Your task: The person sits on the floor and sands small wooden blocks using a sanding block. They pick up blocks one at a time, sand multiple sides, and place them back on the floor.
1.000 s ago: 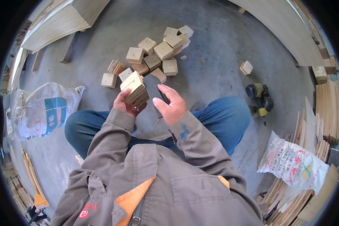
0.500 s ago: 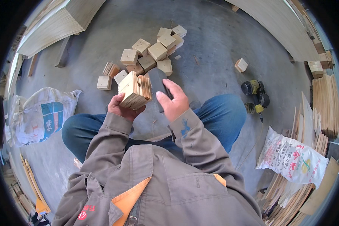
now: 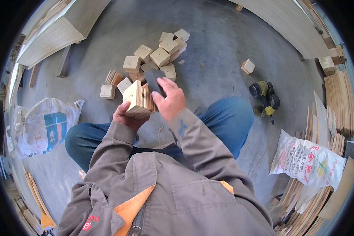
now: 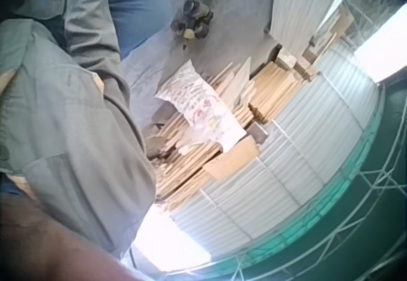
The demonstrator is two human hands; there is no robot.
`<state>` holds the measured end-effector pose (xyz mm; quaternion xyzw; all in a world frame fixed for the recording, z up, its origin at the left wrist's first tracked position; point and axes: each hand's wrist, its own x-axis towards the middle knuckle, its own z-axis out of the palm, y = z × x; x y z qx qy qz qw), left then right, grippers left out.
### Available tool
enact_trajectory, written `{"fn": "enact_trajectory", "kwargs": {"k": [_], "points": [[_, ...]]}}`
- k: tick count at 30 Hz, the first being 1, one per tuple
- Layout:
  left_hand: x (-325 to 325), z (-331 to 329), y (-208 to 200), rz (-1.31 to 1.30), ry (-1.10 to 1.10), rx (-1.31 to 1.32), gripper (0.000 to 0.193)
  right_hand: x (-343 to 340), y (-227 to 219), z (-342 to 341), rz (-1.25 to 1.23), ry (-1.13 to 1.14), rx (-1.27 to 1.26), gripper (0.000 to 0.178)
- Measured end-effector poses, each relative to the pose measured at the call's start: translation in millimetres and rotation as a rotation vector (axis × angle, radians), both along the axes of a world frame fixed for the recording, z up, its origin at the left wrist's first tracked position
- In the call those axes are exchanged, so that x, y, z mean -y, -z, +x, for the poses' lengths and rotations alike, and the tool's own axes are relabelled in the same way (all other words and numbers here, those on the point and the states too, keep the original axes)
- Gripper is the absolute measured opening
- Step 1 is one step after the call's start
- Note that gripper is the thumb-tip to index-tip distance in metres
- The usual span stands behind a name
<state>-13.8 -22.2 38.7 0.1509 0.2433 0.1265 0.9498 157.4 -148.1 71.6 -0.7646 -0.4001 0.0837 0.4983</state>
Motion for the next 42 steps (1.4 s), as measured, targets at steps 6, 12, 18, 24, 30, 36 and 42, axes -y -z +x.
{"fn": "enact_trajectory", "kwargs": {"k": [6,12,18,24,30,36,42], "points": [[-5.1,-1.6,3.1,-0.105,-0.057,0.101,0.082,12.1,-4.4,-9.4,0.009,-0.062,0.132,0.052],[-8.9,0.7,5.8,-0.168,-0.145,0.042,0.079,52.7,-34.0,-46.8,0.026,-0.174,0.209,0.052],[-8.2,-3.1,-2.2,-0.059,0.046,0.187,0.087,2.4,-19.7,-1.3,0.055,-0.046,0.310,0.051],[-7.8,-1.5,0.0,-0.005,-0.010,0.241,0.087,25.9,-35.5,-21.8,0.104,-0.127,0.343,0.054],[-8.4,-2.7,-1.3,-0.038,-0.103,0.236,0.080,56.1,-45.5,-41.9,0.143,-0.318,0.371,0.057],[-12.0,0.0,-17.4,0.003,0.053,0.362,0.092,25.4,-49.3,-12.7,0.158,-0.140,0.443,0.053],[-1.4,-3.5,-31.2,0.035,0.114,0.339,0.115,35.5,-41.5,26.8,0.123,0.111,0.288,0.053]]}}
